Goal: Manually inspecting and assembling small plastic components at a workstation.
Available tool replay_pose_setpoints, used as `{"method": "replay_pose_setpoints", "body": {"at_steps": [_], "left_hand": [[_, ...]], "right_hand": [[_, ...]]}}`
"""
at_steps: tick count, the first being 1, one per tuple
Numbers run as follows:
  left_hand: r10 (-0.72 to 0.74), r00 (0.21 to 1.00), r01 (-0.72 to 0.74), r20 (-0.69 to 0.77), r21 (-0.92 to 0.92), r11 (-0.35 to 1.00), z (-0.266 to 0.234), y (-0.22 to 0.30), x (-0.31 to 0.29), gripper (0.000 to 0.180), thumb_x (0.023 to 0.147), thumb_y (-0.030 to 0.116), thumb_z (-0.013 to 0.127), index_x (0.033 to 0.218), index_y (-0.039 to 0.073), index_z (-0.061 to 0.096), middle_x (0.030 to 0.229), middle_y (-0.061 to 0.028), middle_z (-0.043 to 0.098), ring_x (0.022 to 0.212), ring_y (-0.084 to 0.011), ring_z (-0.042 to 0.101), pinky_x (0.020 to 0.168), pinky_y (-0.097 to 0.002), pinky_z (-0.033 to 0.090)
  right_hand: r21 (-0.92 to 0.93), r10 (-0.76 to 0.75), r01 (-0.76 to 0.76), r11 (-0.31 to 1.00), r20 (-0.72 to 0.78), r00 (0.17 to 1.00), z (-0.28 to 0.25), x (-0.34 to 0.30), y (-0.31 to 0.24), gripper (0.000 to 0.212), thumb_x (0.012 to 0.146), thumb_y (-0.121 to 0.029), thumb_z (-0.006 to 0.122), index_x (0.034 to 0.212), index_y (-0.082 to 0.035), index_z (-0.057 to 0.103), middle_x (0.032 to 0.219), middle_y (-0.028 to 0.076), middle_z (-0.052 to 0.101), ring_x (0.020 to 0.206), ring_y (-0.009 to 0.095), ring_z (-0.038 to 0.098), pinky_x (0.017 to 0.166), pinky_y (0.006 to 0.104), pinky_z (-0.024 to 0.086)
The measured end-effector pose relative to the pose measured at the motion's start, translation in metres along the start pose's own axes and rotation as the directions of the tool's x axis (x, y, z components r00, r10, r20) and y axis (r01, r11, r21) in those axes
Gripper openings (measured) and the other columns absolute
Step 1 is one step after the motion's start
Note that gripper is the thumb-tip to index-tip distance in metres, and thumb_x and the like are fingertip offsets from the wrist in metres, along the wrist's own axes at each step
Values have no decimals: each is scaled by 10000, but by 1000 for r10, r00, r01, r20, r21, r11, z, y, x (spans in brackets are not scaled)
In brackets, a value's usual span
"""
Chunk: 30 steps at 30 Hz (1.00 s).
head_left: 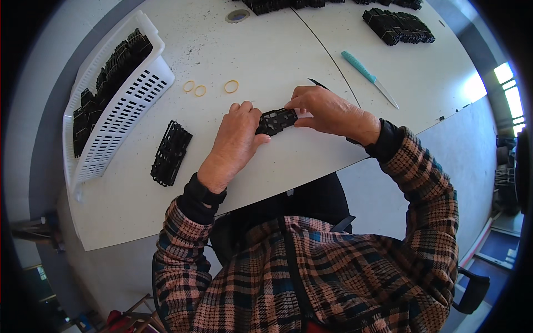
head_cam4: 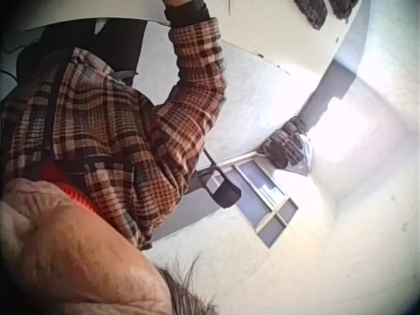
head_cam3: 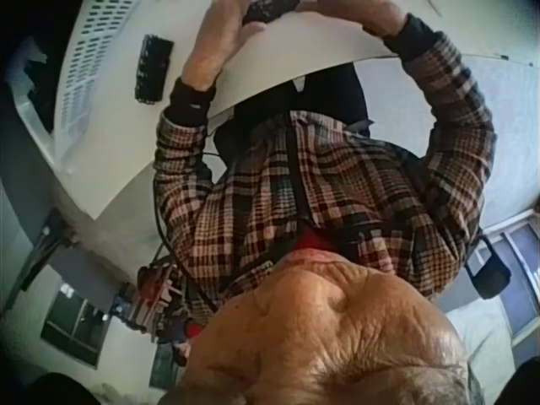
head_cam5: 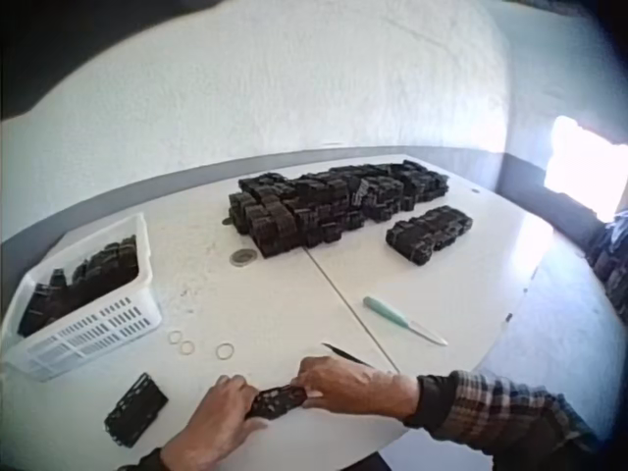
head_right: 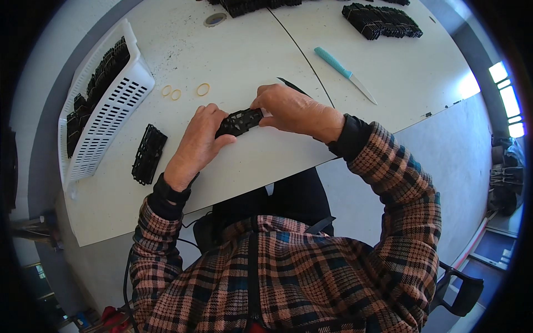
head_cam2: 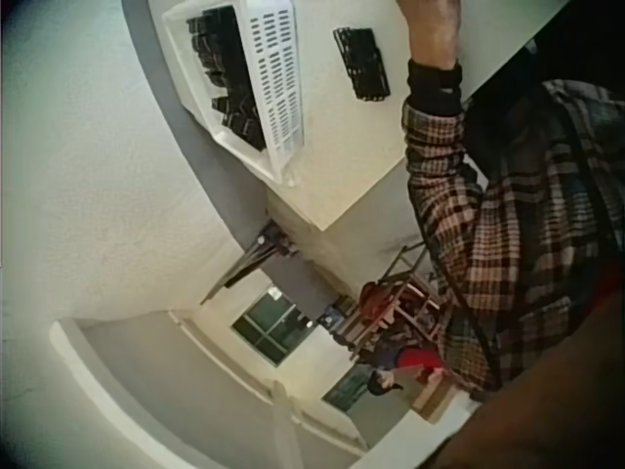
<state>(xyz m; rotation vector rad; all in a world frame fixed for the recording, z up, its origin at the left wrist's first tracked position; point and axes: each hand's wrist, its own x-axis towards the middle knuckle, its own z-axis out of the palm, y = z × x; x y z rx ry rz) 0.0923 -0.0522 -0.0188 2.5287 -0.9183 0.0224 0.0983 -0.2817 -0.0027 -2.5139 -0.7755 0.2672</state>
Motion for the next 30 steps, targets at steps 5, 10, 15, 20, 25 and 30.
{"method": "replay_pose_setpoints", "body": {"at_steps": [5,10,15,20,25,30], "left_hand": [[9,1000,-9,-21,19,1000,3,0,-2,353,650,117,838,859,-6,581,923,-122,546,899,-308,526,765,-399,477],[1,1000,-1,-10,17,1000,4,0,-4,358,660,136,834,889,-1,595,947,-120,546,926,-306,523,778,-393,473],[21,1000,-20,-13,51,999,2,-4,-5,370,688,187,822,948,9,626,965,-111,552,945,-297,524,787,-405,463],[-2,1000,-2,29,148,989,-3,-3,-9,556,696,266,822,1148,33,598,1023,-106,562,985,-294,523,814,-419,446],[-34,999,31,14,169,985,-10,-9,-19,737,675,281,841,1293,48,514,1072,-113,560,1022,-302,522,838,-423,440],[-57,998,61,-33,123,991,-22,-27,-43,738,669,251,848,1295,41,519,1082,-123,555,1020,-312,526,848,-425,449]], "right_hand": [[-43,14,-15,999,-1,1000,2,1,-3,354,794,-73,760,1136,-28,685,1012,109,622,927,253,626,824,337,513],[-59,-33,30,998,-52,998,5,-3,0,360,795,-68,756,1145,-30,681,1018,111,620,921,261,625,824,338,512],[-67,-45,40,997,-77,996,6,-5,-1,365,789,-61,759,1144,-25,680,1028,117,619,931,270,623,825,341,507],[-58,-47,42,997,-83,995,7,-8,-5,365,790,-82,758,1140,-17,677,1017,131,619,953,286,616,846,354,496],[-108,-60,48,993,-117,991,10,-10,-4,437,792,-108,761,1197,-5,633,1038,141,622,974,295,611,865,360,491],[-127,-80,58,990,-172,982,11,-14,-3,462,797,-132,761,1214,4,616,1017,141,625,1012,296,593,912,361,475]]}}
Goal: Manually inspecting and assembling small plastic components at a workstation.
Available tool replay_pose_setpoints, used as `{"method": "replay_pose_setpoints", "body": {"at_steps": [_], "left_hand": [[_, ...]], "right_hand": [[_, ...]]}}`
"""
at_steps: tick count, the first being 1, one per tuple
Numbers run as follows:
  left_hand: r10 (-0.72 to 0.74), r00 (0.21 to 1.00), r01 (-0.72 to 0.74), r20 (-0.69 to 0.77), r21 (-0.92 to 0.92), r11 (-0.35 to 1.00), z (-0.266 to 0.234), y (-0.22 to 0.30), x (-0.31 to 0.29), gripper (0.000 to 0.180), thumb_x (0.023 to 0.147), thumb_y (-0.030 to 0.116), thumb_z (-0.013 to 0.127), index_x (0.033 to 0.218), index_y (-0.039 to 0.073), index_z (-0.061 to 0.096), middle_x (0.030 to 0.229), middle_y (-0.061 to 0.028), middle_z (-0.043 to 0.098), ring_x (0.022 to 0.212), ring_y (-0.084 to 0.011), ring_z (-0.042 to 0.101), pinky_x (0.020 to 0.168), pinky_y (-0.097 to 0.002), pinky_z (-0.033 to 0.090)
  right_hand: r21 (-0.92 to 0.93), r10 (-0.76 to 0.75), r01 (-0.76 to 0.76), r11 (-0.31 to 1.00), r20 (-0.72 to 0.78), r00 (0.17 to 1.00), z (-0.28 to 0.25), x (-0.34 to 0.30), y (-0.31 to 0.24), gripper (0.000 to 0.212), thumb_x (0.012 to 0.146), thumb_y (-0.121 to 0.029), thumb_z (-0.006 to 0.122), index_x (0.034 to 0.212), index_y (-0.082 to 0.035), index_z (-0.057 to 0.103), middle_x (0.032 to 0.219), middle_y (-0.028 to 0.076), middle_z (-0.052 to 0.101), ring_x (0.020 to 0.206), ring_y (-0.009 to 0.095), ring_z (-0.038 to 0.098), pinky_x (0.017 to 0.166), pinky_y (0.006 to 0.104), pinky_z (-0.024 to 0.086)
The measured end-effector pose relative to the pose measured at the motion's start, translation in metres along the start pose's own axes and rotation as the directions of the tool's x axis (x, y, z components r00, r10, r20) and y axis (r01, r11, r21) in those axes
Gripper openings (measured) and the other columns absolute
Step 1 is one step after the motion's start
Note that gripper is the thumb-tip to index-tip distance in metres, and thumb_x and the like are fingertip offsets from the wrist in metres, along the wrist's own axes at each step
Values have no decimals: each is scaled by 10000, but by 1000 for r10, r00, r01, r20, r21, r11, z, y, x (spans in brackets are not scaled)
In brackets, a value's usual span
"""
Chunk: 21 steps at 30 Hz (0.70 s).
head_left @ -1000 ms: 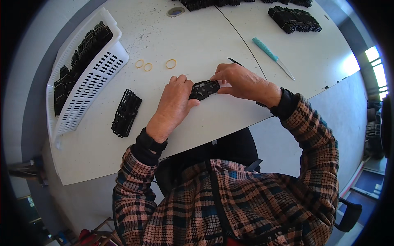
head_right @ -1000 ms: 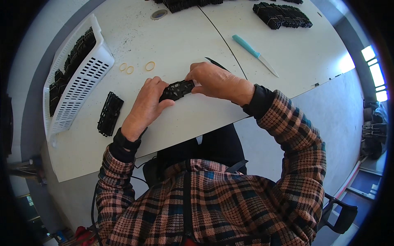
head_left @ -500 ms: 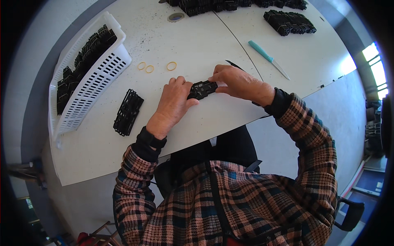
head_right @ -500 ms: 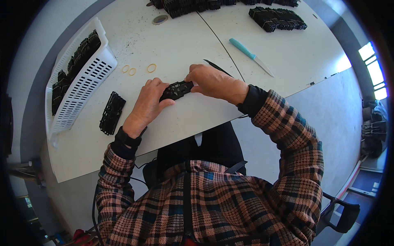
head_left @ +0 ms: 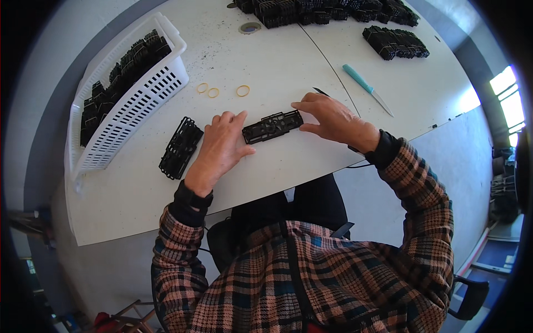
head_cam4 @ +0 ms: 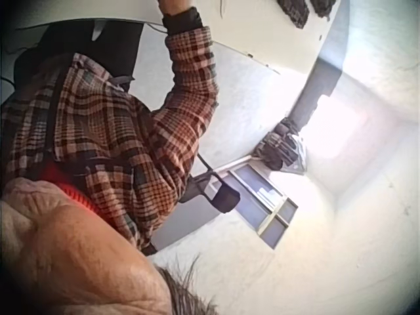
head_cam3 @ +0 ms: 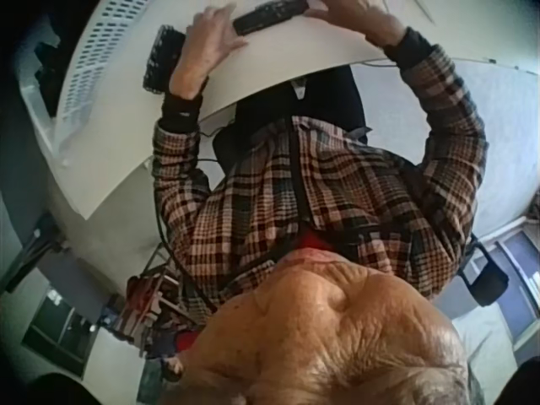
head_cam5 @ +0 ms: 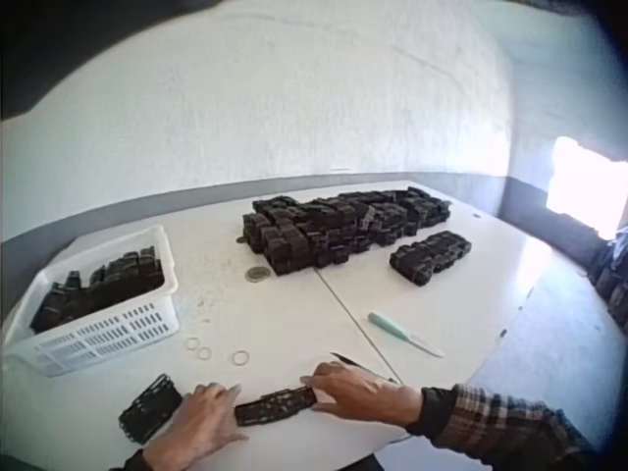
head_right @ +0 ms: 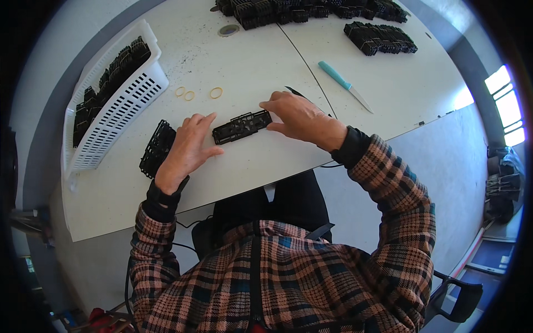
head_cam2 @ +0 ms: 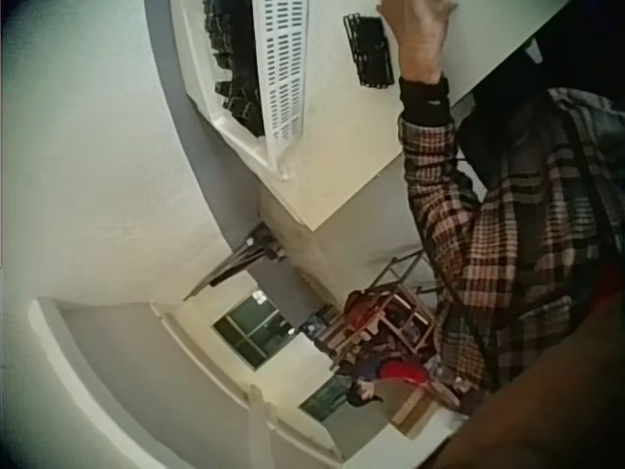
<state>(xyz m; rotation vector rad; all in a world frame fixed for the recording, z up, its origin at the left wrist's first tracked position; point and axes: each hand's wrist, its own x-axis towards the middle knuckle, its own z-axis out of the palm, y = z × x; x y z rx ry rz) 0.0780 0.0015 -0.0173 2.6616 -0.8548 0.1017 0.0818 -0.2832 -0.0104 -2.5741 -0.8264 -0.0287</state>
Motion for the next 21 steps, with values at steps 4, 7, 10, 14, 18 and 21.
{"method": "replay_pose_setpoints", "body": {"at_steps": [4,7,10,14,18,21], "left_hand": [[-7,1000,5,-20,-68,998,2,-13,-9,680,666,236,846,1243,29,552,1064,-130,561,994,-323,535,838,-423,466],[-15,999,11,-32,-98,995,6,-14,-9,616,670,227,841,1188,27,576,1036,-131,568,971,-326,542,818,-420,476],[-30,999,27,-23,-115,993,4,-9,-5,560,676,218,835,1143,28,591,1007,-130,575,953,-327,548,800,-421,482],[-44,999,44,5,-116,992,4,-5,-3,495,689,205,825,1095,36,599,975,-125,582,938,-324,555,781,-425,486],[-44,999,43,-4,-100,994,6,-6,-3,463,700,201,819,1080,45,606,966,-121,584,933,-320,559,776,-426,487],[-47,999,46,-6,-95,994,6,-4,-3,468,706,205,817,1100,54,614,966,-120,585,933,-315,561,777,-422,488]], "right_hand": [[-59,-18,18,998,2,1000,0,4,-1,521,764,-139,792,1228,5,605,1139,149,624,1045,296,595,925,364,481],[-51,-12,12,999,19,1000,3,9,-6,514,759,-143,796,1215,6,613,1128,147,621,1055,297,583,927,366,476],[-51,-9,11,999,31,999,5,14,-9,503,753,-142,798,1200,5,622,1117,143,616,1059,295,573,927,364,471],[-50,4,-2,999,42,999,4,17,-11,484,744,-132,798,1179,3,634,1104,135,608,1057,289,561,928,358,467],[-37,13,-11,999,51,999,4,18,-10,470,738,-124,797,1164,-1,642,1097,130,604,1058,287,554,930,358,464],[-43,13,-11,999,43,999,5,17,-10,464,734,-122,798,1156,-4,646,1098,129,606,1060,290,553,929,360,465]]}}
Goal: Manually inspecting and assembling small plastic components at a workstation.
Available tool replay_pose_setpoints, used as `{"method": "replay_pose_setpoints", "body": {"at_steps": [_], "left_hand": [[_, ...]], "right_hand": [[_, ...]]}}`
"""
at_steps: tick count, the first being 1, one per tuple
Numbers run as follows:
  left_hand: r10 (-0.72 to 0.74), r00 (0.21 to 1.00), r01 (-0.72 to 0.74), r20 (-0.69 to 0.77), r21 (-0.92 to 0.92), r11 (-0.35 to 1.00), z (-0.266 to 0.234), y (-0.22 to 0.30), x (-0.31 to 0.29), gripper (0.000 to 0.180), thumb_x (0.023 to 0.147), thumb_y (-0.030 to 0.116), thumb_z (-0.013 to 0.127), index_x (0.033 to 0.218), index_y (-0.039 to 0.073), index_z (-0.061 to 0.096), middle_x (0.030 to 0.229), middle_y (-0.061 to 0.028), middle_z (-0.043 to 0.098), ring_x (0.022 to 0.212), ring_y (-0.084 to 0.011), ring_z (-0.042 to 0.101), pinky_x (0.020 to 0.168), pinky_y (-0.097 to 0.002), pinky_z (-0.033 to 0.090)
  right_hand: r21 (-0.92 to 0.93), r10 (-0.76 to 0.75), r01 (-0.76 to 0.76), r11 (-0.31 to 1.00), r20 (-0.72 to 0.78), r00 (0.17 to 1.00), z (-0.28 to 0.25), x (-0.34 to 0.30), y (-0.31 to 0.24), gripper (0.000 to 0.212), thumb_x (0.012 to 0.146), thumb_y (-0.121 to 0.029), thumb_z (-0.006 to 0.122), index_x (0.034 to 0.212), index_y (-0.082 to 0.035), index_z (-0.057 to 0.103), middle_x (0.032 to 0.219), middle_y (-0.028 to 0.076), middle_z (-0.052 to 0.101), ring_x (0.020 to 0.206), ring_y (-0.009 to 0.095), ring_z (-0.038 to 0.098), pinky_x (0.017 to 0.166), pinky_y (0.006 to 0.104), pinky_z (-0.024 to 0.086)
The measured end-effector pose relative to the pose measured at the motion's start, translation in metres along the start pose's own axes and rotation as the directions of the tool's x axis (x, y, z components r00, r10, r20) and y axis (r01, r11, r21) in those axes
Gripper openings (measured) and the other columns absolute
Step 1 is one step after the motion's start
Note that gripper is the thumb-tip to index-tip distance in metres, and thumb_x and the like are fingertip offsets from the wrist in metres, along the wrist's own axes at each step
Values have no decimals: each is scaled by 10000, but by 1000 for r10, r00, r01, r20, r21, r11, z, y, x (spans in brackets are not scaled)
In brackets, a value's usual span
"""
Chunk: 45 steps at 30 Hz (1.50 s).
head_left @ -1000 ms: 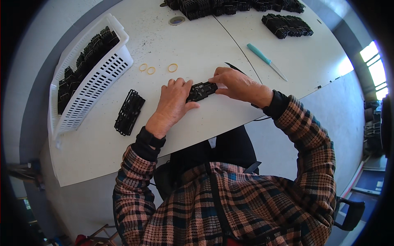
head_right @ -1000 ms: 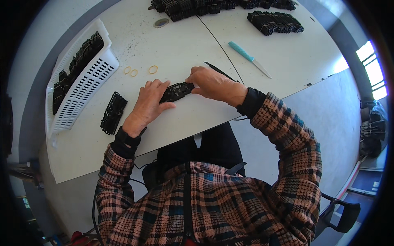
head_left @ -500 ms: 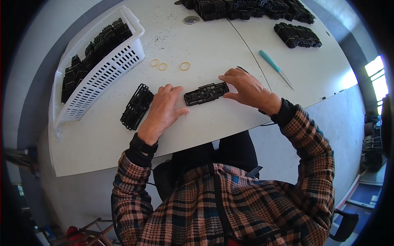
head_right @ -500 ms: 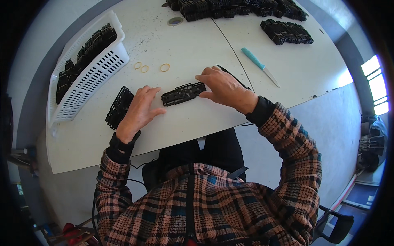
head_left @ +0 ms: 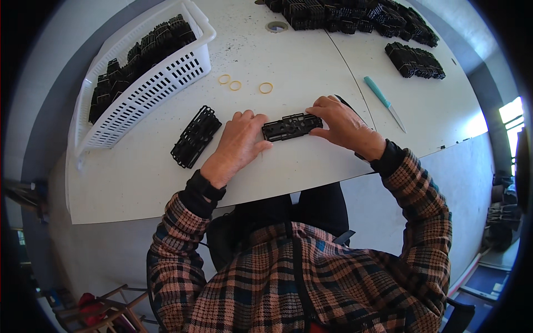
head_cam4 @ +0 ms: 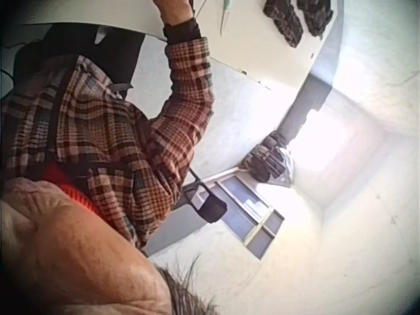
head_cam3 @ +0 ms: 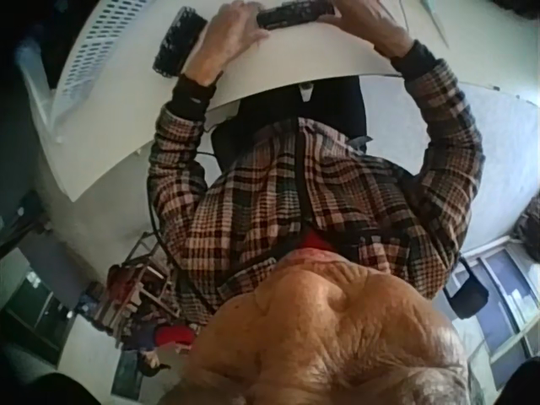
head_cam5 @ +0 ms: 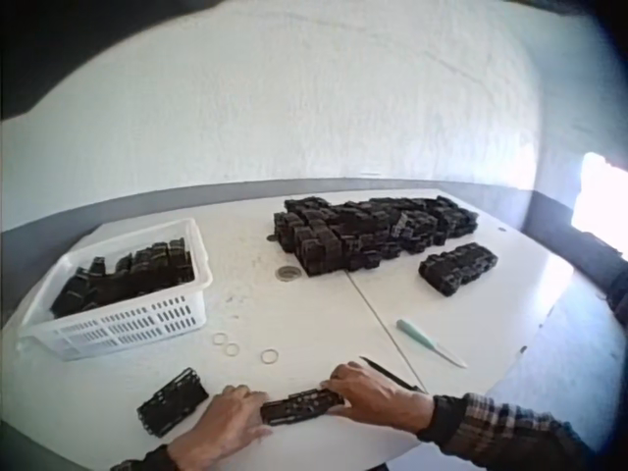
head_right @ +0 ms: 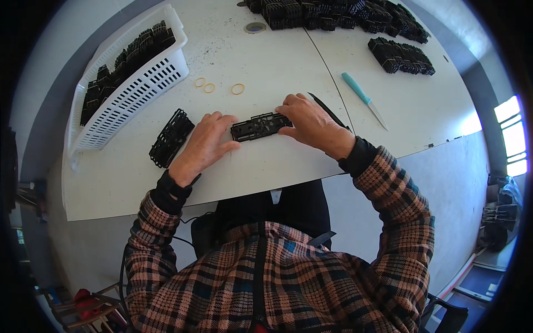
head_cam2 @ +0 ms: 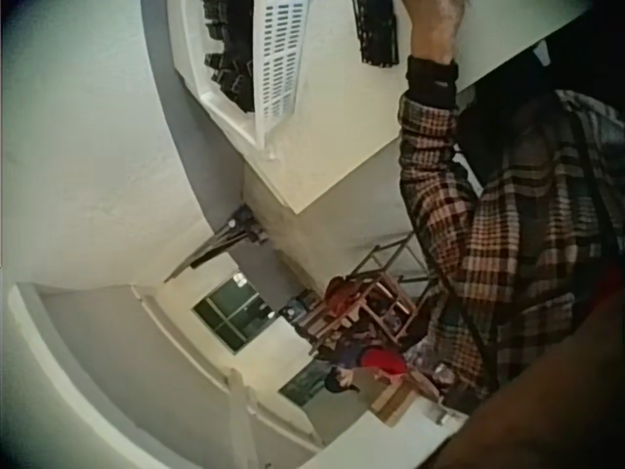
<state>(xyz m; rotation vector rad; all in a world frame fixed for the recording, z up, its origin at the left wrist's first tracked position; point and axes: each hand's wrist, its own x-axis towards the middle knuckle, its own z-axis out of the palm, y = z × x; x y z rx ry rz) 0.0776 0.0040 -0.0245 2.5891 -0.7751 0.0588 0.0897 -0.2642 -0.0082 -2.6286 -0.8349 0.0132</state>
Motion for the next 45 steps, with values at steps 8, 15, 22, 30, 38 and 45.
{"method": "replay_pose_setpoints", "body": {"at_steps": [8,15,22,30,38,45], "left_hand": [[36,999,-36,-35,4,999,0,3,0,505,717,174,811,1176,68,630,900,-94,564,869,-285,547,789,-373,480],[-7,1000,7,-10,-63,998,3,5,3,396,731,131,790,1095,37,666,817,-109,563,826,-296,553,744,-379,474],[17,1000,-19,-19,-68,998,6,5,8,352,736,133,780,1038,2,655,817,-132,570,834,-322,561,745,-402,467],[-37,999,38,21,-41,998,10,10,9,313,747,130,768,986,-12,623,840,-165,577,865,-351,568,765,-428,466],[191,959,-201,-207,-26,979,33,-12,1,419,758,120,754,1120,7,576,903,-179,574,874,-380,556,766,-444,453],[-57,978,49,-200,-48,998,30,5,-5,400,747,214,762,1002,-7,547,906,-158,564,859,-337,552,768,-449,446]], "right_hand": [[-2,-1,1,1000,9,1000,-2,-2,-6,430,749,-106,790,1154,-31,667,1098,128,607,1066,290,551,929,359,467],[9,25,-26,1000,33,999,0,1,-4,449,735,-100,802,1161,-36,675,1097,129,605,1060,287,556,922,358,469],[50,50,-55,997,99,994,-4,14,3,445,712,-86,818,1135,-31,692,1031,128,613,1001,284,578,885,351,479],[101,95,-106,989,110,989,-2,15,5,439,689,-77,827,1107,-25,702,976,129,617,945,277,595,839,346,487],[87,-1,0,996,13,1000,2,12,8,424,677,-100,838,1067,-24,692,947,120,610,871,287,587,785,364,486],[-243,-73,36,969,-144,987,-11,10,-28,531,689,-123,827,1170,-6,634,1076,148,632,1050,316,581,882,368,487]]}}
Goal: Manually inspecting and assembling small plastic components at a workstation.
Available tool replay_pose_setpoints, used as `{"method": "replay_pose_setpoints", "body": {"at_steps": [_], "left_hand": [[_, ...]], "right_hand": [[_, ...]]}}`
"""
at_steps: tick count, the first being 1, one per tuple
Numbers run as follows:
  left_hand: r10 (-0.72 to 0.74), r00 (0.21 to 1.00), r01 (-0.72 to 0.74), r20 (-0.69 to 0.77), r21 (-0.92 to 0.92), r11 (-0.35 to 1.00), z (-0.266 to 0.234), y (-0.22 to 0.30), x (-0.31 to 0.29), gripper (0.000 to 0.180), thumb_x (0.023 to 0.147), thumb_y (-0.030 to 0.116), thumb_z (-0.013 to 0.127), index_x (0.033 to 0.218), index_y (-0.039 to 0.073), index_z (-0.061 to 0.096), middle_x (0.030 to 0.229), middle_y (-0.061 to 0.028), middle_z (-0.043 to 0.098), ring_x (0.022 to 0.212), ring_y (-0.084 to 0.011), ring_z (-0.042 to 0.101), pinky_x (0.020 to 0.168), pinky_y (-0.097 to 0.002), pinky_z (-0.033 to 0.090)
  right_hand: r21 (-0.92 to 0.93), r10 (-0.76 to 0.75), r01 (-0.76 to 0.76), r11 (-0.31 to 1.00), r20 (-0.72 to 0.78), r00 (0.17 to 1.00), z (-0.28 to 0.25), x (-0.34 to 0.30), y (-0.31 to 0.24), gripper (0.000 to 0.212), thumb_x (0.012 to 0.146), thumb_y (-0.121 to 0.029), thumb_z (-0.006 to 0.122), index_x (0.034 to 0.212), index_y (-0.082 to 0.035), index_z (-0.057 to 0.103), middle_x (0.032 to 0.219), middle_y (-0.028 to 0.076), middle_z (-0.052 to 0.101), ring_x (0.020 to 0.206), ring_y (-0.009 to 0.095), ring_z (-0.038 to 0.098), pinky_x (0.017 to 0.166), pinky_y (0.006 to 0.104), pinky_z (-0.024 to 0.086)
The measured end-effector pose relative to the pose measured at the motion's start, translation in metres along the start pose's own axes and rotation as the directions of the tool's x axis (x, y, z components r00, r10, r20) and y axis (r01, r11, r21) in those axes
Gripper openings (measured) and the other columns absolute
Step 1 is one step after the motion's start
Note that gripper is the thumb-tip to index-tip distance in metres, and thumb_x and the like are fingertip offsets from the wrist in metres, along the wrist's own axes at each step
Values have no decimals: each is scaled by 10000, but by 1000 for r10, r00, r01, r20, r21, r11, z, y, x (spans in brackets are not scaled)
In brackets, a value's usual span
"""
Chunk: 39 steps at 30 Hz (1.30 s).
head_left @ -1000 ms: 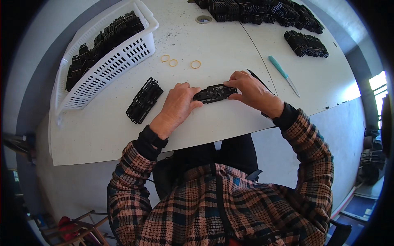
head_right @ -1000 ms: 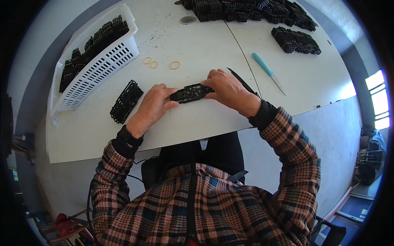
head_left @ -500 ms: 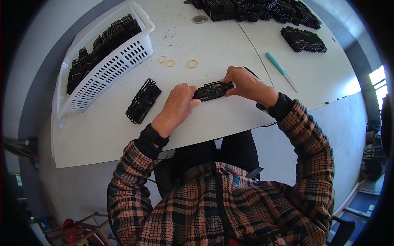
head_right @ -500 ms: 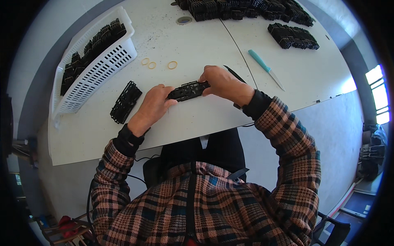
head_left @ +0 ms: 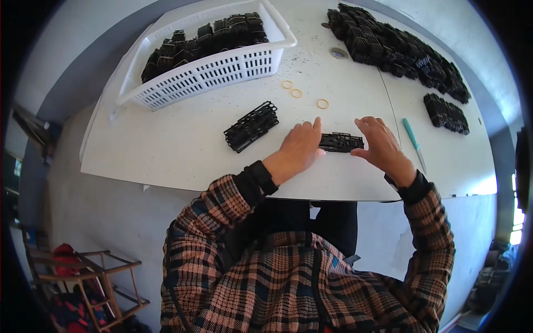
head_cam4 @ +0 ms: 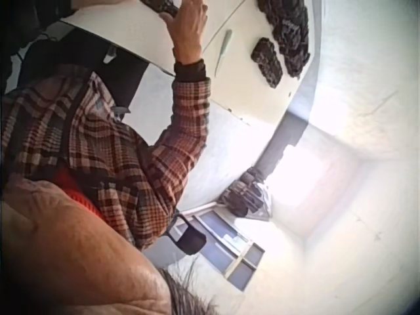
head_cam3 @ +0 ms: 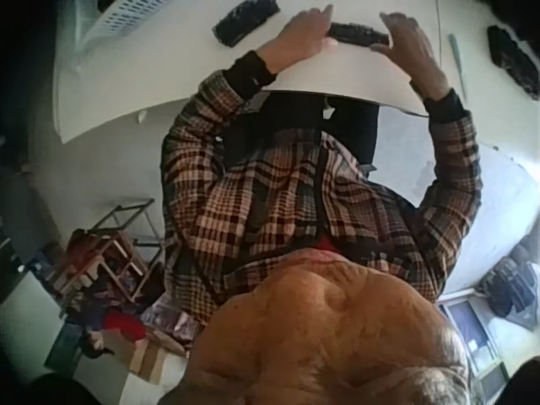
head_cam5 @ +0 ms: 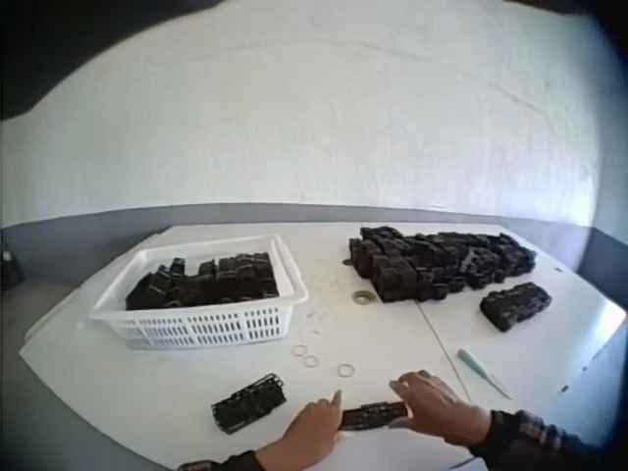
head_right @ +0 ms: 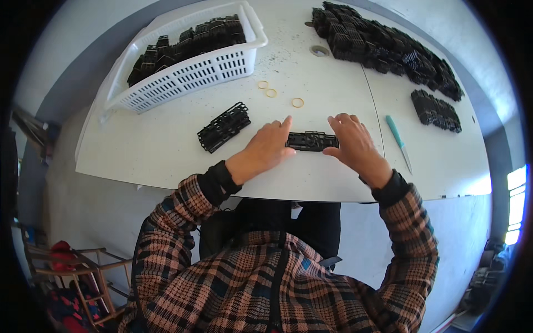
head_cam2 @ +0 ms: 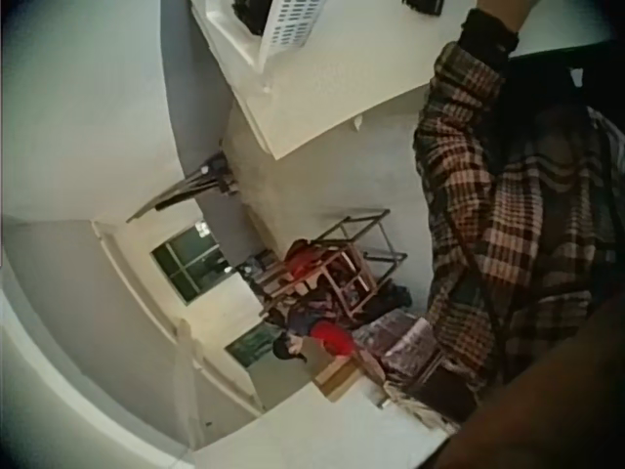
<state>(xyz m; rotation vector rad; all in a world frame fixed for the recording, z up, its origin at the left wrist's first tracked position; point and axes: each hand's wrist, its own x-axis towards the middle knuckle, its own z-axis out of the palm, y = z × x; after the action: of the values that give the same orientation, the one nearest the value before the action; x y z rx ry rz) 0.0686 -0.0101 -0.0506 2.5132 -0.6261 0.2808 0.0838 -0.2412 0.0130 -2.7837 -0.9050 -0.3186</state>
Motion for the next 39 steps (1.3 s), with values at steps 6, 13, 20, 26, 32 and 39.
{"method": "replay_pose_setpoints", "body": {"at_steps": [6,13,20,26,32,39], "left_hand": [[66,991,-73,116,58,996,-52,45,-61,528,788,192,732,1233,13,511,953,-148,569,877,-318,560,787,-415,456],[98,993,-78,61,-270,960,-63,58,-117,360,820,168,708,1132,29,592,921,-121,577,860,-292,567,773,-378,465],[49,999,-41,8,-417,908,-39,55,-136,328,847,155,706,1126,22,595,896,-114,594,835,-277,585,744,-356,481],[49,999,-42,5,-436,899,-36,45,-138,314,863,166,705,1123,29,596,912,-108,608,843,-269,595,756,-350,487],[45,999,-46,-14,-450,892,-32,41,-140,325,852,168,717,1121,34,596,914,-108,611,845,-264,599,754,-352,490],[40,999,-29,12,-490,871,-35,40,-137,328,860,151,709,1143,32,595,906,-103,608,818,-251,597,736,-344,491]], "right_hand": [[161,-125,111,981,80,989,-26,38,-63,539,754,-115,775,1241,3,578,1232,160,596,1157,325,543,972,389,456],[241,-327,288,927,137,935,10,100,-113,565,792,-76,732,1312,-9,521,1336,167,532,1214,332,501,1038,424,407],[133,-432,416,899,129,893,45,139,-120,534,802,-23,706,1304,-4,524,1299,167,554,1205,327,509,1029,417,413],[230,-405,350,908,268,874,41,147,-125,408,783,-16,709,1174,9,592,1108,156,622,1095,326,566,935,403,468],[298,-405,344,890,174,898,37,139,-123,446,763,-9,717,1191,5,596,1057,155,617,1034,327,585,871,409,492],[312,-286,238,920,115,951,5,114,-120,499,759,-23,750,1234,-22,597,1128,141,607,979,308,619,840,377,514]]}}
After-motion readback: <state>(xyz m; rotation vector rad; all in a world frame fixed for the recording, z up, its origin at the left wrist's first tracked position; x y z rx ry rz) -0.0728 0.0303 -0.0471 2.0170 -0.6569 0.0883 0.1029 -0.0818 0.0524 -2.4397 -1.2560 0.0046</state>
